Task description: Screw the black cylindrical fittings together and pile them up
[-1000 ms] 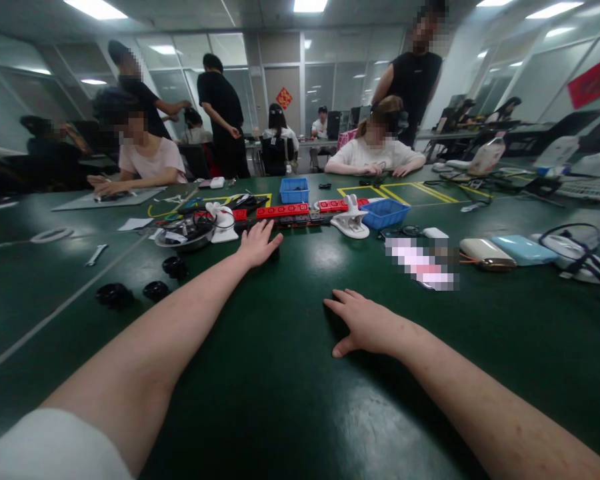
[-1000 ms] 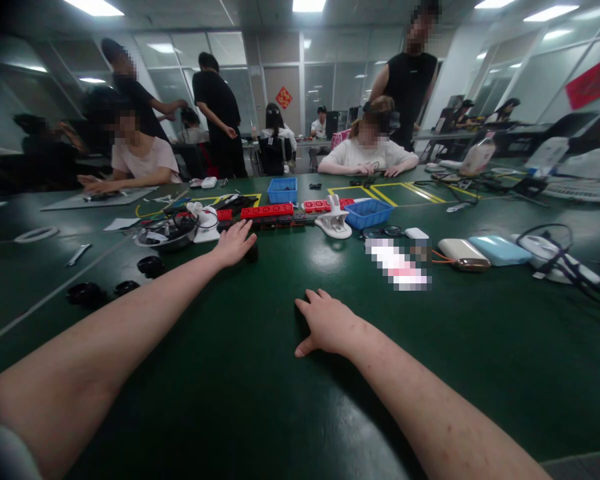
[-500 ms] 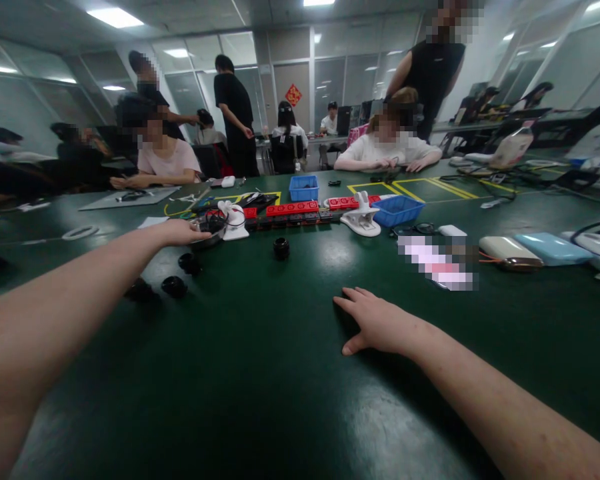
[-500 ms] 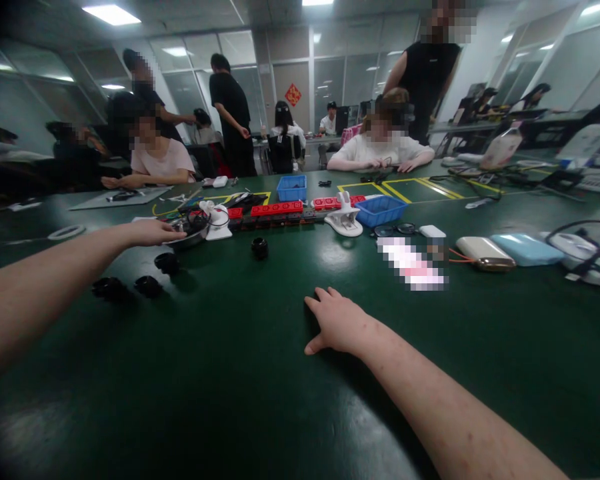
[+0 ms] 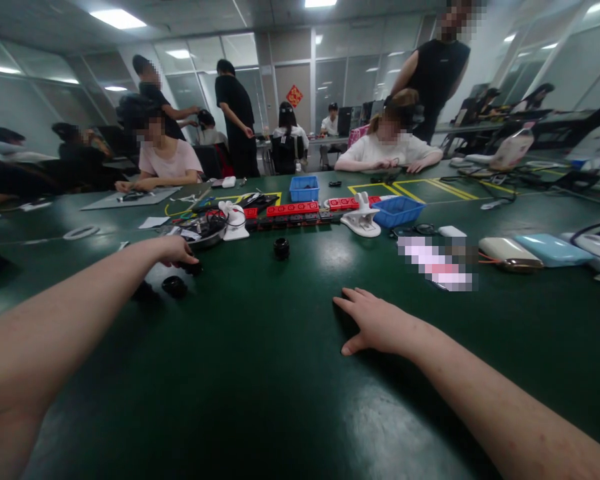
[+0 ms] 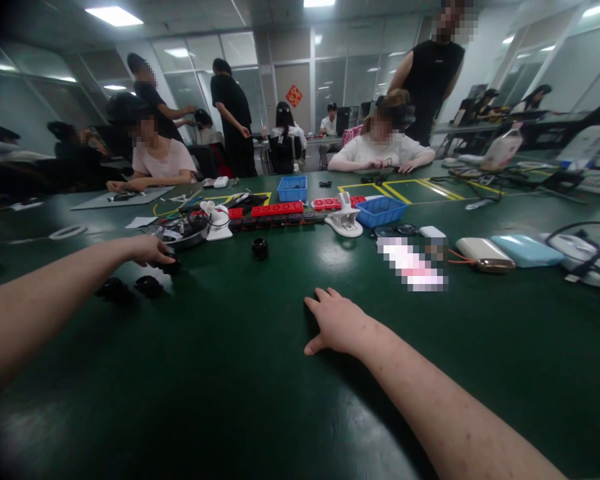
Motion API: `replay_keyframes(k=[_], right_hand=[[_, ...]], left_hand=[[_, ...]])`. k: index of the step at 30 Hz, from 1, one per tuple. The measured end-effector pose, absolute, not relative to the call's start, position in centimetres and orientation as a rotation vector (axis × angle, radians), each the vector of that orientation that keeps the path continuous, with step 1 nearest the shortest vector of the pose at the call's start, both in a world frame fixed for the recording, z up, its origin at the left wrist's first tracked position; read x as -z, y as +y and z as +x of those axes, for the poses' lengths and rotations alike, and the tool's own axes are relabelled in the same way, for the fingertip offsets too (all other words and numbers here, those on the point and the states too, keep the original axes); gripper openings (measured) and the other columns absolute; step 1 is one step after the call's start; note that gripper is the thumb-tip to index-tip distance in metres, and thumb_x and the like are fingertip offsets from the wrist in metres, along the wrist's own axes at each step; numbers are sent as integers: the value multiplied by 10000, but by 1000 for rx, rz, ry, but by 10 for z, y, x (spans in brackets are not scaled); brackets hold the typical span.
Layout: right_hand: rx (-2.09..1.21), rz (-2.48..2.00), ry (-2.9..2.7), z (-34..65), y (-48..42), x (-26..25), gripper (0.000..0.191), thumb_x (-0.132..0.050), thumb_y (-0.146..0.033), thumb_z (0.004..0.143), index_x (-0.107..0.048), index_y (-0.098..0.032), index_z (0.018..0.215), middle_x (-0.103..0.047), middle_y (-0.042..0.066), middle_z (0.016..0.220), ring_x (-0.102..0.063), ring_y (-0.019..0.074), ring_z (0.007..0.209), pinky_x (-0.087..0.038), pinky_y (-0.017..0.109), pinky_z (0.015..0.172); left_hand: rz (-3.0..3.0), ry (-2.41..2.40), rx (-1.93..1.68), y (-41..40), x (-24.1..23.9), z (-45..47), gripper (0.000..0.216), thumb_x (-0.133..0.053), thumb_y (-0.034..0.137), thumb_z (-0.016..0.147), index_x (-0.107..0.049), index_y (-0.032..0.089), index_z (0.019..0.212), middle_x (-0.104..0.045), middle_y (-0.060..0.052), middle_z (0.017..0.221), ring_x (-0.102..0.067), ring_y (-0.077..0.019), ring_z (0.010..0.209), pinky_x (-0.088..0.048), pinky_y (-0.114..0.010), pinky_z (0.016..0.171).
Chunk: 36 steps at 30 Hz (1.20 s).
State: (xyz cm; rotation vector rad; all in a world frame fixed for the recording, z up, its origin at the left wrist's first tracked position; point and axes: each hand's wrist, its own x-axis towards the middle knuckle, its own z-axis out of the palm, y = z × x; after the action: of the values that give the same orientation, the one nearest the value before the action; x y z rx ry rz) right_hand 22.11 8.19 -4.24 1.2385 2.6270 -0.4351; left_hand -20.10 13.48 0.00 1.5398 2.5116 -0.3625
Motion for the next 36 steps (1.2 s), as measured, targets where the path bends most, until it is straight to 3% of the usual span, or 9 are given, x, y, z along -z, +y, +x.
replay_keyframes(k=[7,14,18,21,28,36], right_hand=[[440,1232,2624,221,80,38,943,-733,-458,574,-333,-112,1355,-296,199,1397,-276,382,1270,-312,464,1011],[457,1228,2663,222,81,41,923,-745,-433,569,-363,-91,1337,-340,216,1365,-297,396,1254,-324,477,999],[443,1229,2669,221,82,43,931,-746,-443,563,-366,-87,1335,-344,216,1361,-304,399,1248,-330,475,994],[418,1222,2671,221,82,43,937,-740,-454,564,-360,-88,1338,-347,214,1360,-309,394,1246,-336,469,990],[431,1219,2667,221,82,43,940,-741,-460,561,-362,-91,1338,-352,215,1355,-323,396,1236,-340,473,985],[428,1230,2650,220,84,43,939,-739,-467,562,-357,-116,1344,-336,198,1371,-312,387,1247,-328,461,997]], left_hand=[[1490,2329,542,137,-1,-186,247,-519,286,884,-539,154,1092,-562,-56,1092,-584,-206,906,-498,-376,765],[1961,2101,562,137,2,-122,251,-533,296,875,-548,153,1082,-564,-73,1109,-569,-215,960,-470,-409,811],[2204,1898,512,131,3,-77,313,-631,343,765,-619,239,1060,-658,-18,1025,-600,-217,947,-450,-280,804],[2361,1751,454,128,5,-46,401,-643,351,725,-596,295,1119,-651,6,1080,-599,-218,972,-440,-240,777],[2568,1532,439,140,2,8,427,-695,307,670,-620,300,1091,-649,-3,1086,-592,-219,978,-427,-234,774],[2654,1542,517,172,1,32,348,-665,302,748,-602,251,1086,-627,-28,1092,-560,-233,1022,-419,-302,846]])
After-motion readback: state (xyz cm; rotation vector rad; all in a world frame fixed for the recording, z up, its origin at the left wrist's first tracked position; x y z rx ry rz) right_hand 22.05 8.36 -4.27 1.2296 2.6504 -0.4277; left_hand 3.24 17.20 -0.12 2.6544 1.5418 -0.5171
